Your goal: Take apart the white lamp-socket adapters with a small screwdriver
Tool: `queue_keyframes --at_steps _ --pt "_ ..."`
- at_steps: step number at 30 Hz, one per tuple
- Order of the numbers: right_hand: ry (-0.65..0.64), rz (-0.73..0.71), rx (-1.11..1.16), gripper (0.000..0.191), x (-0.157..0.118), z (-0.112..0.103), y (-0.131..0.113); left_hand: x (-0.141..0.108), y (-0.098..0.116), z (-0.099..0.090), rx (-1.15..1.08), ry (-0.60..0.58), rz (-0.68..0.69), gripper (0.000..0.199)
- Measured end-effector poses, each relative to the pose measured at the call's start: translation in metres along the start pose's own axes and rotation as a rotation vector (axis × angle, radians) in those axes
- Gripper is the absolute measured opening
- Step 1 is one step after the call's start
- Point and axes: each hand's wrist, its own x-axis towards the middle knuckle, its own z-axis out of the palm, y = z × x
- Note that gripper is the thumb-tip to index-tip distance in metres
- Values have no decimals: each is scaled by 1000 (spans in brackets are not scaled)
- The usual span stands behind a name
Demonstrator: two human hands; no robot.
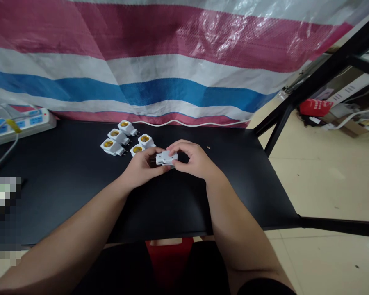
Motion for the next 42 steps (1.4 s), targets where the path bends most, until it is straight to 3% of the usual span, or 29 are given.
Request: queue_keyframes --at_steps 15,20,27,36,42 --pt "69 -20 37 17 2 6 -1 2 4 -1 -138 18 -44 46" --pt "29 -17 -45 19 2 4 -2 3 2 -1 -142 17 -41 50" --pt "17 -27 -57 22 2 4 -1 4 0 -2 -160 116 30 60" --pt "27 44 1 18 1 7 -6 6 -2 -4 -210 78 59 58" --pt "58 -50 -23 27 2 0 6 3 -5 2 -244 13 153 64"
